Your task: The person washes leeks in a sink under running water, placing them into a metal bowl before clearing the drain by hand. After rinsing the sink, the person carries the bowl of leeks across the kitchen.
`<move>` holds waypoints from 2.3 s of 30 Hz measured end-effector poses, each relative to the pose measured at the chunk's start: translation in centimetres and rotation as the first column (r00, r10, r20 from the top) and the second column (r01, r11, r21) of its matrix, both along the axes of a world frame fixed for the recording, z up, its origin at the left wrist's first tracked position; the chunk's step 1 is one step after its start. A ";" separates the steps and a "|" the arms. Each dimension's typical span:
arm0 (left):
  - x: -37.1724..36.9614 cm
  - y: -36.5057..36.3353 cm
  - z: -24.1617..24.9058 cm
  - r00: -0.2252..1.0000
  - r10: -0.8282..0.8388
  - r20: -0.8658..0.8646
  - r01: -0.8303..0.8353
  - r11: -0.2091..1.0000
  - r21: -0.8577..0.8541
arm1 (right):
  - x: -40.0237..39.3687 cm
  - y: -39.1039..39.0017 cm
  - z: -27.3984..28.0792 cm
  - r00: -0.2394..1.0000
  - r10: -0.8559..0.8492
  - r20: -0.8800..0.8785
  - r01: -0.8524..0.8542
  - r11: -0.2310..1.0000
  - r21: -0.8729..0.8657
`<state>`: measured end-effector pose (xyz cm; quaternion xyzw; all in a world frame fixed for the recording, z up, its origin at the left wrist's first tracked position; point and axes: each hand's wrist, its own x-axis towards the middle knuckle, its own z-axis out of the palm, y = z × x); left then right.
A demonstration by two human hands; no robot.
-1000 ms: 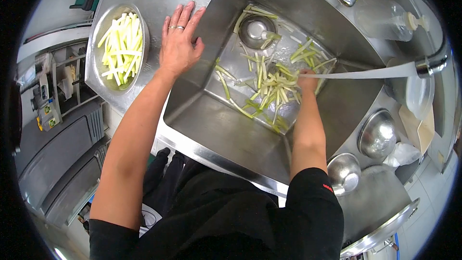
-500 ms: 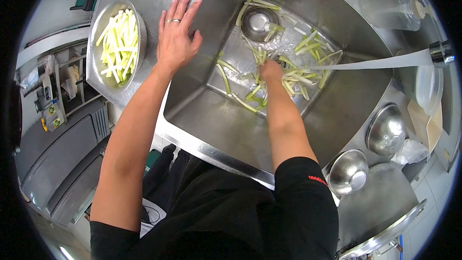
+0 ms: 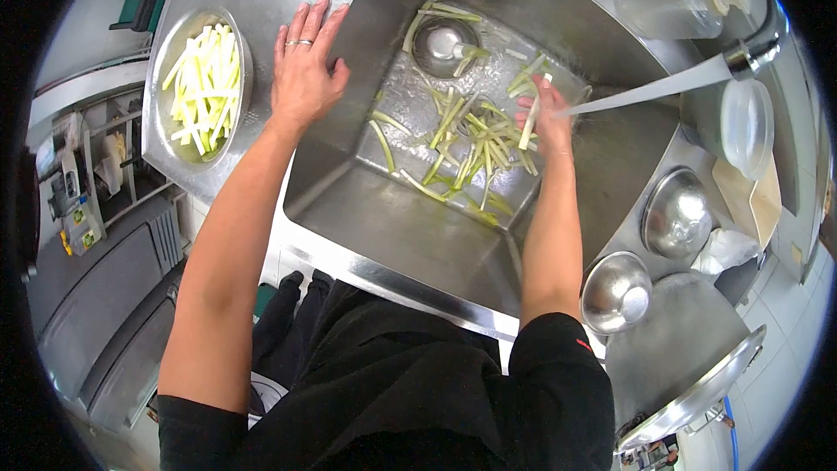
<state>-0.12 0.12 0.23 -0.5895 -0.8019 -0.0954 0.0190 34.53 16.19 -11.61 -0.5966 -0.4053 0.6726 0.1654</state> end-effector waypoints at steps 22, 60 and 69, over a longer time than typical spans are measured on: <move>-0.1 0.0 0.0 1.000 -0.015 -0.013 0.016 1.000 0.014 | 3.2 -3.3 -10.7 0.754 0.230 0.615 -0.342 0.937 0.070; -0.2 -0.3 0.0 1.000 -0.018 0.003 0.018 1.000 0.015 | -0.5 -0.6 3.8 0.950 -0.024 -0.310 0.105 0.963 0.248; 4.2 -1.4 1.5 0.954 -0.161 0.254 0.139 0.985 0.103 | -4.2 -5.4 10.9 0.906 0.120 -0.406 -0.024 0.972 0.235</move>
